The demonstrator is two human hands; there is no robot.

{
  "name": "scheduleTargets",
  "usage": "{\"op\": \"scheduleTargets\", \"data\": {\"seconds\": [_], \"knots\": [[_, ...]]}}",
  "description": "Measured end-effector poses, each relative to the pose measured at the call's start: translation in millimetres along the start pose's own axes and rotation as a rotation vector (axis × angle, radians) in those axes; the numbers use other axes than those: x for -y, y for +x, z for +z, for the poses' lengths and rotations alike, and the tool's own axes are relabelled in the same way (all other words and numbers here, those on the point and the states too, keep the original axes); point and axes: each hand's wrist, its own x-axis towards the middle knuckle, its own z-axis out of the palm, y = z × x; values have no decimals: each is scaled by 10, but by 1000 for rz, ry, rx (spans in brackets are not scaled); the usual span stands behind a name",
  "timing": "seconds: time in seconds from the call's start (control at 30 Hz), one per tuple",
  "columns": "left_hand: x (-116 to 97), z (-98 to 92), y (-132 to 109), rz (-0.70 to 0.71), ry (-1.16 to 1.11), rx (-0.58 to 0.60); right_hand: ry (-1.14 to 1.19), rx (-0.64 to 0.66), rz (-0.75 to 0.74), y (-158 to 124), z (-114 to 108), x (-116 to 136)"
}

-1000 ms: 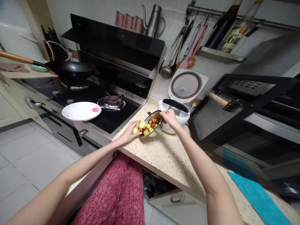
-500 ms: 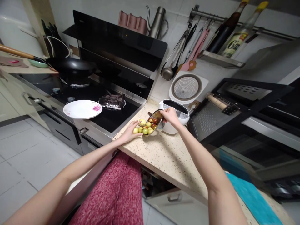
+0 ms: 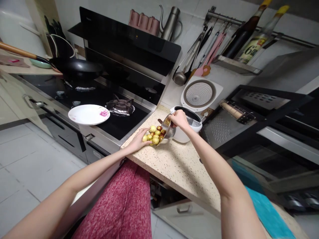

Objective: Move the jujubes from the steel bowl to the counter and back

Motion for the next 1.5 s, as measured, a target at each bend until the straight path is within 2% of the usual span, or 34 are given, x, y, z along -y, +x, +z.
{"op": "scheduleTargets", "data": {"seconds": [0.2, 0.47, 0.77, 0.93, 1.07, 1.33, 1.5], "knots": [[-93, -20, -27, 76, 63, 40, -69, -21, 4, 55, 28, 42], [-194, 12, -16, 360, 319, 214, -143, -47, -14, 5, 42, 155], [-135, 61, -10, 377, 390, 213, -282, -102, -58, -187, 23, 187], [-142, 61, -19, 364, 410, 208, -228, -111, -60, -348, -58, 141], [-145, 58, -33, 360, 360, 188, -92, -85, -16, -547, -169, -29], [-162, 43, -45, 352, 324, 180, 226, -97, 33, -1156, -302, -650], [-215, 34, -58, 355, 340, 161, 431, -76, 161, -1565, -333, -937]]}}
